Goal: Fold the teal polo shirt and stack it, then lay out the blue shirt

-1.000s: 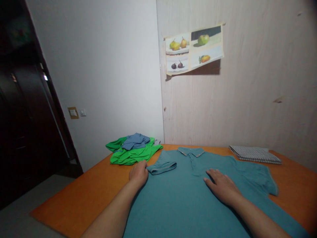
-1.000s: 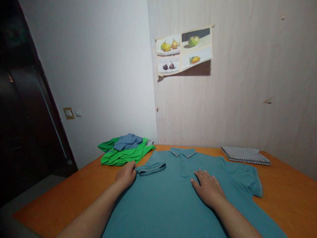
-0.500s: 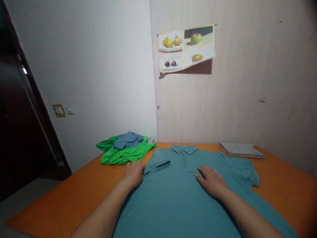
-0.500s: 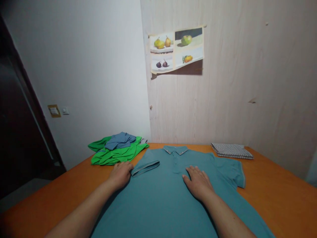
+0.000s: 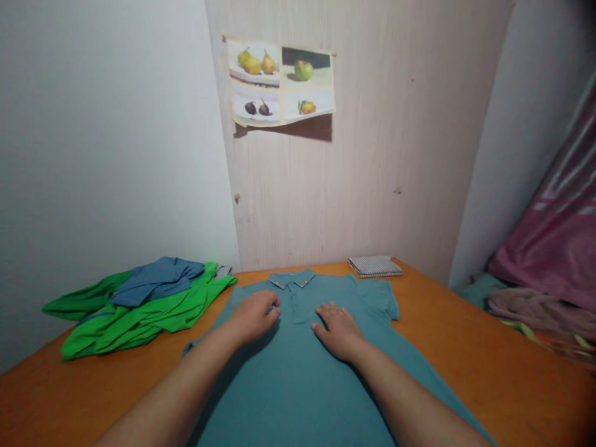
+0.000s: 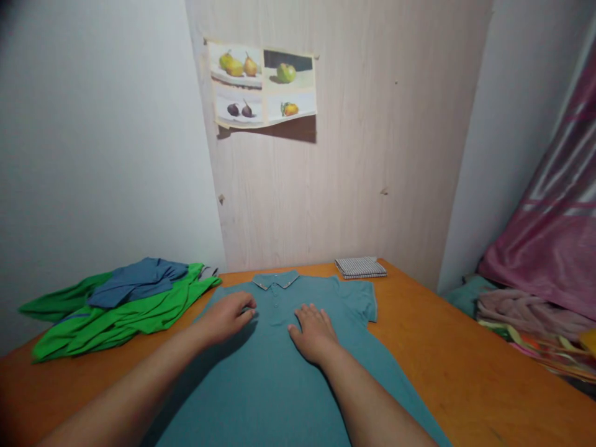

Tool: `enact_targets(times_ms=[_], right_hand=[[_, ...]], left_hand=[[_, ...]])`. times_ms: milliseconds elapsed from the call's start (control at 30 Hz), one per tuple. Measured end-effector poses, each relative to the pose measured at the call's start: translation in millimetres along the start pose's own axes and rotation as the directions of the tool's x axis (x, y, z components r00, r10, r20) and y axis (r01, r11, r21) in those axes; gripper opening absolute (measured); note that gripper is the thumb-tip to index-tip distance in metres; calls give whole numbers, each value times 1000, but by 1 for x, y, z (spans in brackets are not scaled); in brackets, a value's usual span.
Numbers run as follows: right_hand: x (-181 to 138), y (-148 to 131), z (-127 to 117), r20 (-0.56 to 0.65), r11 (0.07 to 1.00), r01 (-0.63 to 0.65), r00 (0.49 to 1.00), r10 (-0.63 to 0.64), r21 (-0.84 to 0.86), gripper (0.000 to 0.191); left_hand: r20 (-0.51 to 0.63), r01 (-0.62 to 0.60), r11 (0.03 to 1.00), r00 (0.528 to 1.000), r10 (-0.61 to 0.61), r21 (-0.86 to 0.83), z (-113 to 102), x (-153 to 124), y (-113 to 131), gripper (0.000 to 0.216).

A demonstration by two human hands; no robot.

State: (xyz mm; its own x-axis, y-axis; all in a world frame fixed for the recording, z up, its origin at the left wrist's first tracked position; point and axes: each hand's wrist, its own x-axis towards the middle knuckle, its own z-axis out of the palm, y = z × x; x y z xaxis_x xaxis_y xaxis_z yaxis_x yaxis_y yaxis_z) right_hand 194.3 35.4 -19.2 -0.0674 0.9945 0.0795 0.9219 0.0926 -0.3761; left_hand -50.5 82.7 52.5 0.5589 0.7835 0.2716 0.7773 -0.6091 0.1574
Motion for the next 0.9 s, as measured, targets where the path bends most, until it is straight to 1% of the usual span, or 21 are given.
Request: enact_targets(times_ms=[100, 200, 333, 533, 633, 700, 800, 900], right_hand=[[-1, 0, 1, -17, 1000, 3, 1000, -3, 8, 65], [-4, -1, 1, -31, 1000, 6, 1000, -5, 17, 64], [-7, -4, -2, -38, 1000, 3, 999, -2, 14, 63], [-11, -8, -6, -31, 1000, -14, 999, 14, 2, 61], [-12, -8, -9, -12, 1000, -23, 1000, 23, 3, 61], [-13, -8, -11, -4, 1000, -26, 1000, 26, -5, 61], [-14, -9, -14, 8, 1000, -22, 1000, 22, -16, 61], [-16, -11, -16, 11, 999, -24, 1000, 24, -32, 61]], left_hand=[[28, -72, 995, 997, 74, -75, 20, 37, 11, 20], [52, -108, 986, 992, 115, -124, 45, 72, 20, 23], [50, -162, 970, 984, 173, -181, 76, 115, 32, 25], [26, -218, 946, 973, 231, -240, 109, 169, 43, 34], [27, -228, 942, 970, 242, -247, 123, 188, 42, 33], [29, -233, 940, 968, 248, -248, 132, 196, 42, 32], [17, -251, 936, 965, 263, -247, 141, 202, 41, 34], [8, -281, 927, 956, 292, -247, 146, 204, 39, 38]])
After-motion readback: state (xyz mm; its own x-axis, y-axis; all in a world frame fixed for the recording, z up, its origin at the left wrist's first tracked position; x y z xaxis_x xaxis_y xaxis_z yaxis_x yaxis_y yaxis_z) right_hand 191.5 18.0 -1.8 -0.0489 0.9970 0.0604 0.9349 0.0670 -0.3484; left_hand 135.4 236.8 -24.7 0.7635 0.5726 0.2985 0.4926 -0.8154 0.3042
